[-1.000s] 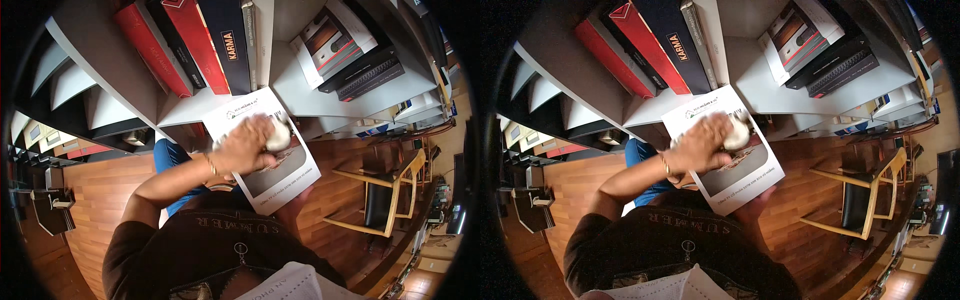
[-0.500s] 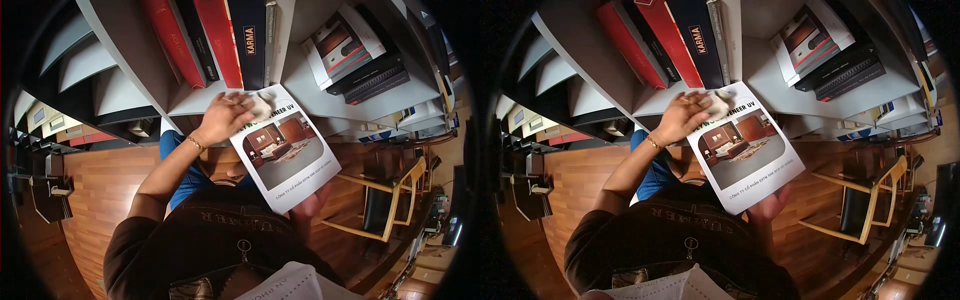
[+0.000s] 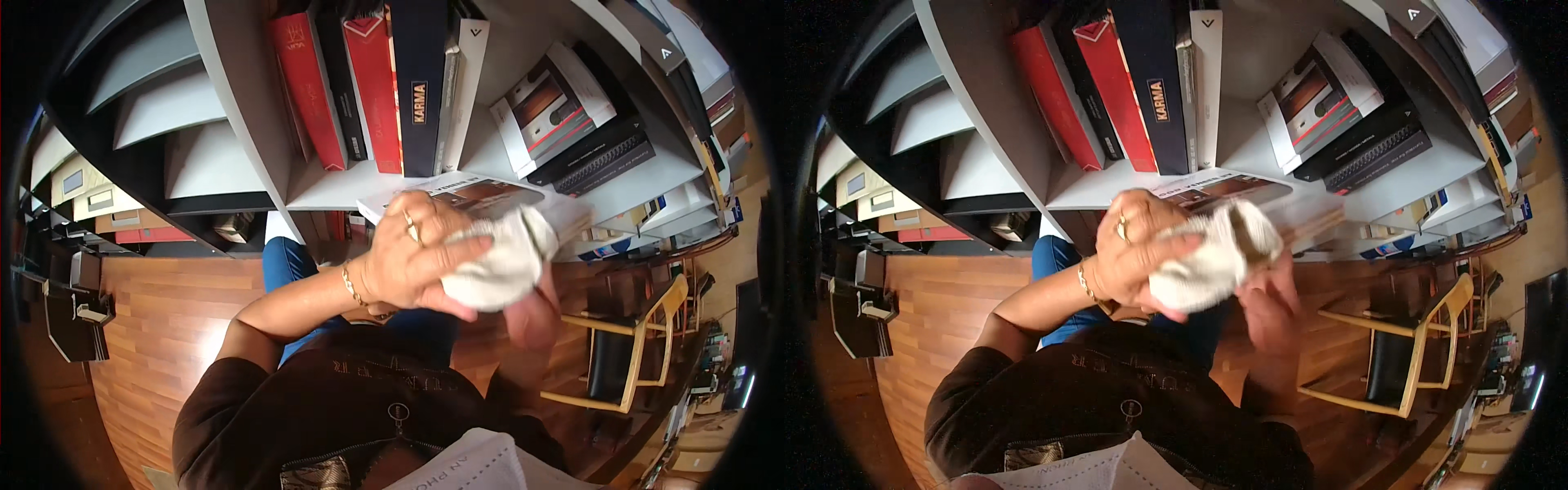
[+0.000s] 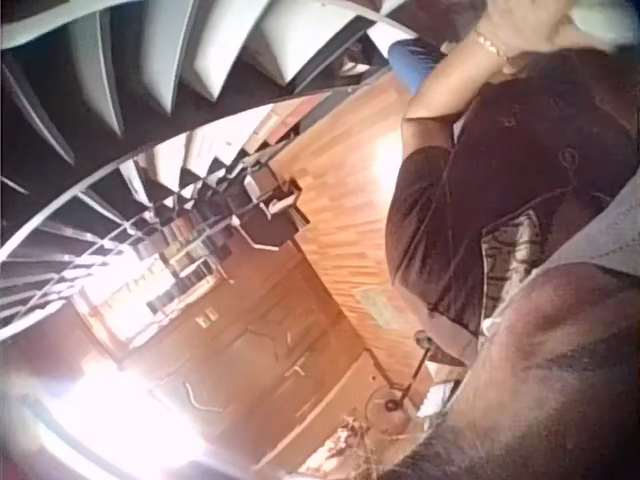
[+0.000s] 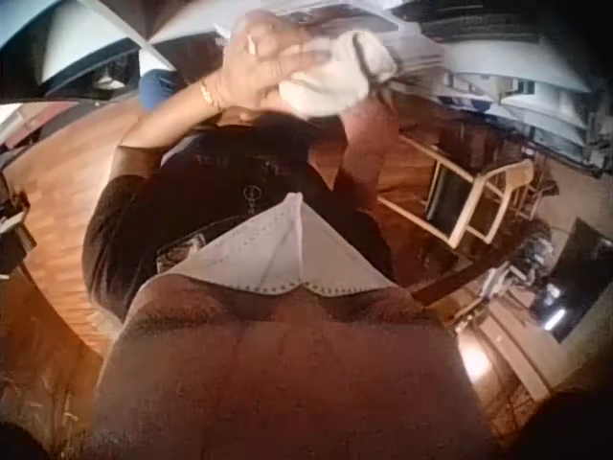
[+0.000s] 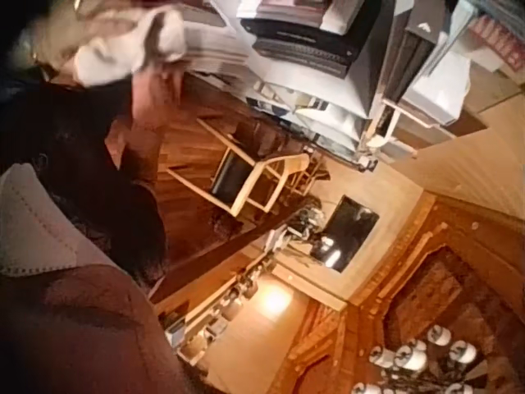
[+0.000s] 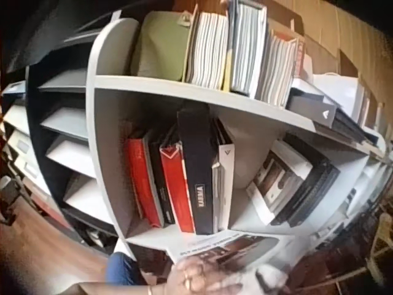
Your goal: Wiping dust off binders and books from a shelf using a cloth and reorganizing them.
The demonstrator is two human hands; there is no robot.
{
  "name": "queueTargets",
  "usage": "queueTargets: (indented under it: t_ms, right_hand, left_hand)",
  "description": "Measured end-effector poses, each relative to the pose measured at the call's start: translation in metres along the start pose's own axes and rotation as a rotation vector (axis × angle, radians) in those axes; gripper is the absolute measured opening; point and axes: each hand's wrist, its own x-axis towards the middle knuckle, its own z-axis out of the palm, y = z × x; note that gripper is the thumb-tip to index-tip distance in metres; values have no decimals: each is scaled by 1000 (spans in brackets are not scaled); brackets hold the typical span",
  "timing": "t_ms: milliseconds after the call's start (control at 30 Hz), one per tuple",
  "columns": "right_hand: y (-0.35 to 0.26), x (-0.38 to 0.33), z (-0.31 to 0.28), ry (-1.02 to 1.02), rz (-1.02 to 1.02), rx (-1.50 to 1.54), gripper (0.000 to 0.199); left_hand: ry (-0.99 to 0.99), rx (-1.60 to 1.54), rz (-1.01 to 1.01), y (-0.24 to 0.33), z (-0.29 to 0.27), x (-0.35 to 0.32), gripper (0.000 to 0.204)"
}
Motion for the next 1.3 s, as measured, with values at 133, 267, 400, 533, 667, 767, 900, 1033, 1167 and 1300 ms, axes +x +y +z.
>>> queueTargets:
  t_ms: [133, 267, 400, 533, 667, 767, 900, 1033, 1167, 1300]
  right_hand:
    - [-40, 21, 2, -45, -901, -1177, 55]
    - [-86, 80, 34, -47, -1258, -1336, 45]
    - [-101, 162, 36, -332, -988, -1290, 23]
    - [-96, 200, 53, -313, -947, -1331, 42]
    - [-102, 223, 66, -256, -858, -1483, 50]
    - [-101, 246, 63, -249, -991, -1362, 50]
    - [-100, 254, 70, -203, -906, -1409, 51]
    - [-96, 258, 68, -157, -1026, -1418, 53]
    - [-94, 256, 63, -141, -1016, -1439, 53]
    - [-110, 255, 62, -229, -867, -1382, 65]
  left_hand:
    - [187, -16, -191, -24, -12, 28, 65]
    - [276, -175, -306, -31, -21, 34, 56]
    - [335, -146, -315, -42, -10, 35, 52]
    - [742, -382, -552, -61, -4, 14, 50]
    - [558, -230, -251, -73, -4, 25, 37]
    - [173, 593, 32, -94, 5, 27, 36]
    - [-226, 917, 55, -113, 8, -22, 37]
    - [-841, 891, 98, -114, 15, -88, 47]
    - [-879, 894, 177, -110, 16, -77, 49]
    - [-543, 941, 9, -106, 18, 14, 48]
